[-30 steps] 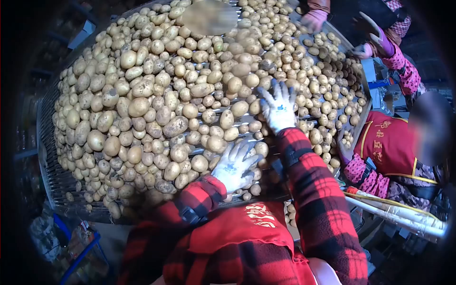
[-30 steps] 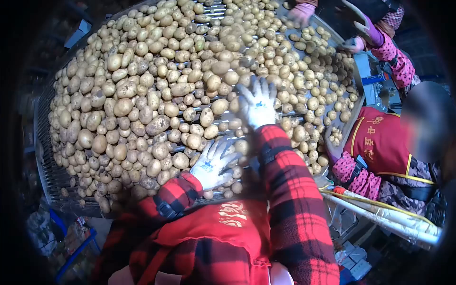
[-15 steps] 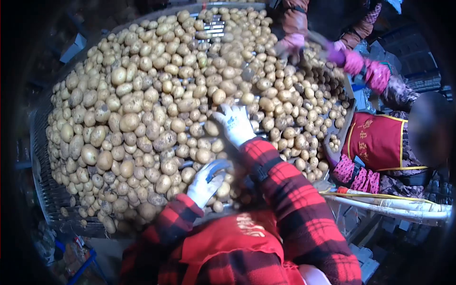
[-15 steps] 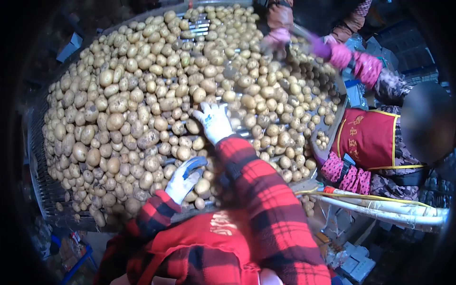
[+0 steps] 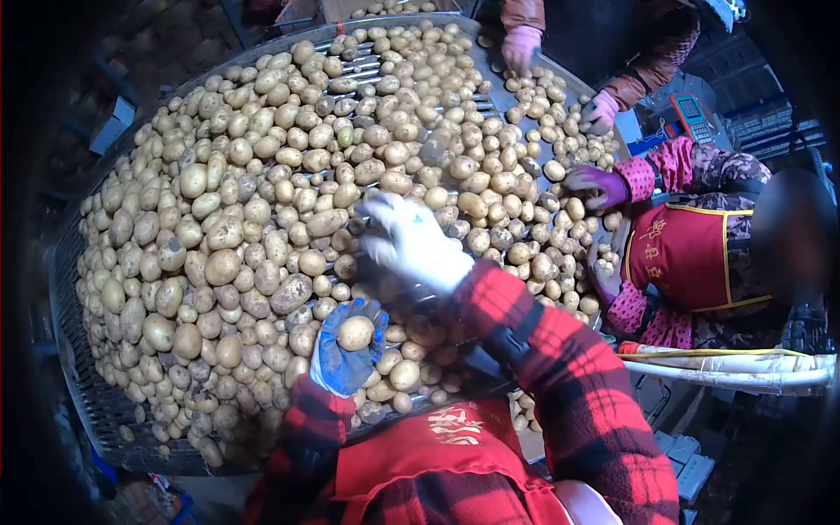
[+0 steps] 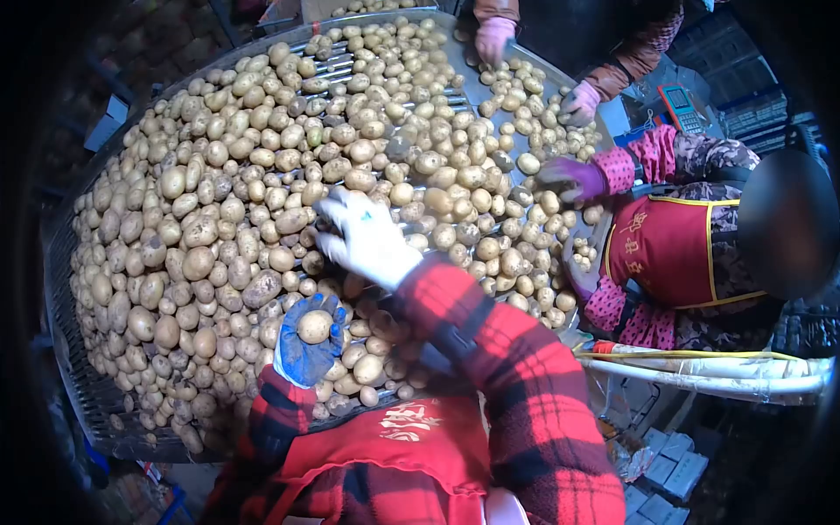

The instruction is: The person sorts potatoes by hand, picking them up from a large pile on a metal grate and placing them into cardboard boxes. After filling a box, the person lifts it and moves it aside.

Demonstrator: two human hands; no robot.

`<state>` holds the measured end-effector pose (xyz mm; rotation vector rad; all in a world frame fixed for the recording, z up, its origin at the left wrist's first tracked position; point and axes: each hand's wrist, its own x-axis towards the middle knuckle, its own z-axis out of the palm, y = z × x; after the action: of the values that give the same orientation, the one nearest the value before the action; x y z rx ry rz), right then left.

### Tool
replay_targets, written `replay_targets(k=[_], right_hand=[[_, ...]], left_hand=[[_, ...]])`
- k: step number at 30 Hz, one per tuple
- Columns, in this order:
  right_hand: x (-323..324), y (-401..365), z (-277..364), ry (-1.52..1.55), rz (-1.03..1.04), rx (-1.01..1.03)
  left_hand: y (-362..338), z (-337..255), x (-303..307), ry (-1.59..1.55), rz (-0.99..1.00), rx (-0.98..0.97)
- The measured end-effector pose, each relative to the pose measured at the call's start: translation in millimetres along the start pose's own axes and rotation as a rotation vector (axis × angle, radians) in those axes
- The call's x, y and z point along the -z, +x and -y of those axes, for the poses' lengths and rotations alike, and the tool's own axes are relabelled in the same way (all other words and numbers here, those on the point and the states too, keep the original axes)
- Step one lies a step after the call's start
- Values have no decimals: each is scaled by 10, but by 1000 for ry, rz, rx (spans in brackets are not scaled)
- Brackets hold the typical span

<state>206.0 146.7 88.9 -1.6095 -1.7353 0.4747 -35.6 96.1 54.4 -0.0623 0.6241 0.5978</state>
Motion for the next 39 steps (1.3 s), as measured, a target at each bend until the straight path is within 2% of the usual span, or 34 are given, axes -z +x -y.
replay_targets(k=[2, 3, 4, 6, 7, 9, 10, 13, 16, 17, 19, 21, 22, 25, 27, 29, 31, 32, 34, 36, 37, 39], right_hand=[[-84, 346, -130, -170, -109, 29], [-166, 532, -215, -246, -150, 60], [-187, 737, -262, -315, -95, 18], [-271, 1148, -477, -489, -32, -85], [-293, 1305, -657, -492, 77, -243], [-462, 1182, -973, -649, -52, -234], [-391, 1164, -831, -630, 73, -304], [-349, 610, -731, -414, -153, -151], [-268, -99, -499, -366, -122, -59], [-284, -344, -387, -395, -154, -1], [-150, -675, -242, -338, -142, -92], [-101, -1105, -276, -460, -126, -38], [-139, -1283, -327, -475, -120, -82], [67, -1462, -356, -558, -78, -196], [269, -1479, -672, -672, 7, -187], [463, -1476, -941, -656, -53, -210], [638, -1511, -966, -705, -40, -194], [620, -1520, -1002, -712, -118, -232], [631, -1410, -952, -713, -261, -244], [708, -1022, -920, -606, -320, -154], [714, -791, -1039, -575, -328, -132], [627, -378, -1294, -551, -254, -328]], left_hand=[[-61, -43, -104, -221, -5, 115], [-173, -93, -289, -421, 2, 245], [-285, -141, -470, -622, 6, 372], [-163, -74, -234, -192, 170, 234], [-102, -42, -119, 14, 227, 150], [67, -34, 295, -114, -158, 117], [64, -21, 294, 2, -195, 83], [-7, -7, 106, 380, -186, 47], [4, -37, -56, 654, -135, 40], [-20, -43, -95, 692, -128, 43], [-35, -51, -152, 754, -107, 44], [-105, -79, -208, 787, -93, 47], [-131, -99, -240, 801, -80, 47], [-249, -134, -307, 860, -38, 48], [-293, -135, -304, 899, -2, 36], [-284, -24, 4, 730, 6, -95], [-333, -71, 309, 486, -32, -27], [-388, -112, 248, 672, -38, -38], [-403, -57, 544, 165, -42, -27], [-390, -28, 502, 786, 29, -104], [-376, -44, 375, 784, 71, -41], [-343, -80, 117, 786, 155, 85]])
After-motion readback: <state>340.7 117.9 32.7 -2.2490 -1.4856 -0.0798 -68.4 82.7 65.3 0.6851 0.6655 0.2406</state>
